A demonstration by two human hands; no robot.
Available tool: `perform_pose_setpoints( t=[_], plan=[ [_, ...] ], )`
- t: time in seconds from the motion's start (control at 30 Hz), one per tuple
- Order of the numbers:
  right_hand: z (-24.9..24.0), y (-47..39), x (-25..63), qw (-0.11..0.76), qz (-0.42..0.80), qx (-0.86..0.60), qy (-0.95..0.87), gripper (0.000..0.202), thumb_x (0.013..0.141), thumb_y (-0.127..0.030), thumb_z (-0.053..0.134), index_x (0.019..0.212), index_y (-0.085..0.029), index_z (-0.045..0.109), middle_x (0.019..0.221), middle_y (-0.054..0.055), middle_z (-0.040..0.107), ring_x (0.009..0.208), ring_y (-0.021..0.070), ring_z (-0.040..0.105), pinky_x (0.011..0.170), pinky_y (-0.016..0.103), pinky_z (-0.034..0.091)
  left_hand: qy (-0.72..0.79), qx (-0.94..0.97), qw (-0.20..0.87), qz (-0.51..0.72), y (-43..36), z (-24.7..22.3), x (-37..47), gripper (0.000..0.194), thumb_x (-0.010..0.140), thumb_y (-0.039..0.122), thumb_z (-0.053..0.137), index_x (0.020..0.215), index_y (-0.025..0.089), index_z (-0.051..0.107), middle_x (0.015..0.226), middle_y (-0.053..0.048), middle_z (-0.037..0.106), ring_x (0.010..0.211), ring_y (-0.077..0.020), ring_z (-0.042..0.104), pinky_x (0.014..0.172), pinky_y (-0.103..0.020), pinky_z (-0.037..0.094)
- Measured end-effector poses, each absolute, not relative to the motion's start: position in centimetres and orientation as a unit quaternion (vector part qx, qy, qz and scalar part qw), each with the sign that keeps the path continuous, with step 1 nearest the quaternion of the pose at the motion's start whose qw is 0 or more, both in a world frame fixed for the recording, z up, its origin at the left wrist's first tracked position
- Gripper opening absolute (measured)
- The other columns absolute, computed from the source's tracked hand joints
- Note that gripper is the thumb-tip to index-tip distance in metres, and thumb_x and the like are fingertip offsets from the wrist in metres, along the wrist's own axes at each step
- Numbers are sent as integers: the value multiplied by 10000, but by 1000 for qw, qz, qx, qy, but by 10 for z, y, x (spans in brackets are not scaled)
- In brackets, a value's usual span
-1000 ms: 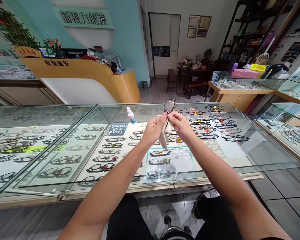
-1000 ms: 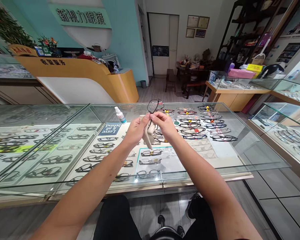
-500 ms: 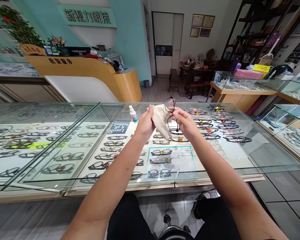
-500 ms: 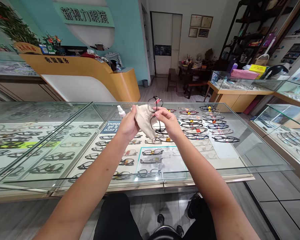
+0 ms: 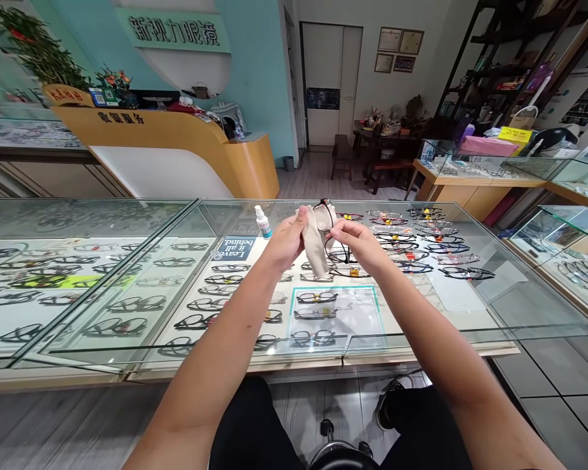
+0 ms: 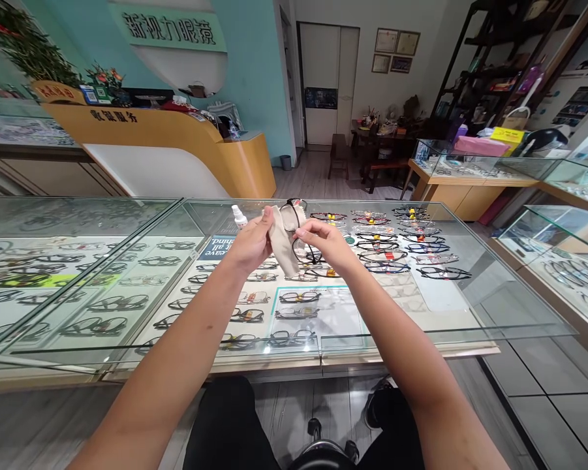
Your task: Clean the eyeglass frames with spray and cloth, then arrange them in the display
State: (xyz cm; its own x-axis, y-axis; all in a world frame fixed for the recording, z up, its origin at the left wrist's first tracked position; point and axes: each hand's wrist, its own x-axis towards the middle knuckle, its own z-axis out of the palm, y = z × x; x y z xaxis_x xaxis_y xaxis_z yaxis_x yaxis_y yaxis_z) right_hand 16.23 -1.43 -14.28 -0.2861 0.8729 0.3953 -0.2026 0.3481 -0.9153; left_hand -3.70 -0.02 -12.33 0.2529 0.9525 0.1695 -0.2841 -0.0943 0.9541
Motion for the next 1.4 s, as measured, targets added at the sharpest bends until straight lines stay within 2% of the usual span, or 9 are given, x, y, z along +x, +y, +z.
perform_pose_setpoints(
  t=[0.13,0.23,0.4,0.6,0.73,0.87,1.1,1.3,1.4],
  plan=[
    [-143,-14,163,514,517,-273,-628,429,853,-688,923,832,-274,812,940,14,774,923,212,644,920,357,492,319,554,574,511,0,-123,-38,775,747,923,859,861,165,744,686,-72,744,734,-259,770,595,-309,555],
    [-142,-14,163,497,532,-267,-631,454,834,-693,940,820,-260,805,915,9,785,874,195,639,888,342,486,317,574,557,510,-1,-122,-38,745,740,913,873,789,186,718,614,-39,688,606,-204,675,549,-301,494],
    [-140,-16,162,491,538,-265,-632,478,805,-699,958,808,-248,803,894,8,789,877,191,646,889,332,479,325,581,531,524,-2,-120,-39,717,736,897,888,726,210,683,617,-28,653,624,-192,636,561,-308,475],
    [-140,-17,158,506,538,-280,-613,534,745,-736,977,777,-241,781,865,4,765,843,183,623,867,328,478,303,544,564,543,0,-124,-39,633,734,764,983,906,200,752,749,-4,736,660,-165,674,630,-297,550],
    [-141,-15,157,525,545,-294,-583,553,700,-750,994,786,-245,785,896,3,786,864,183,634,885,326,481,270,522,614,527,1,-127,-37,634,760,680,1011,1063,167,796,894,-52,827,732,-176,742,698,-289,600],
    [-141,-13,158,533,557,-291,-567,569,660,-739,1021,790,-238,784,884,-4,775,893,180,639,922,320,475,248,507,638,523,3,-129,-37,624,783,614,1025,1167,167,819,962,-71,853,816,-180,782,781,-273,619],
    [-140,-13,159,506,545,-296,-599,582,693,-745,992,781,-231,732,888,5,724,888,184,585,885,329,456,263,506,631,526,1,-126,-38,572,744,619,1046,1000,179,784,795,-7,786,674,-138,703,691,-249,598],
    [-143,-13,159,495,538,-292,-617,599,735,-753,960,794,-215,703,885,15,715,898,187,577,901,346,457,275,508,630,520,0,-128,-36,636,752,718,997,970,168,765,798,-33,789,697,-179,731,652,-278,601],
    [-144,-12,159,492,543,-288,-617,611,729,-758,964,808,-212,701,892,17,728,887,184,586,891,344,463,273,518,630,509,1,-128,-36,663,728,747,996,893,157,745,757,-42,776,657,-176,717,623,-282,597]
  ],
)
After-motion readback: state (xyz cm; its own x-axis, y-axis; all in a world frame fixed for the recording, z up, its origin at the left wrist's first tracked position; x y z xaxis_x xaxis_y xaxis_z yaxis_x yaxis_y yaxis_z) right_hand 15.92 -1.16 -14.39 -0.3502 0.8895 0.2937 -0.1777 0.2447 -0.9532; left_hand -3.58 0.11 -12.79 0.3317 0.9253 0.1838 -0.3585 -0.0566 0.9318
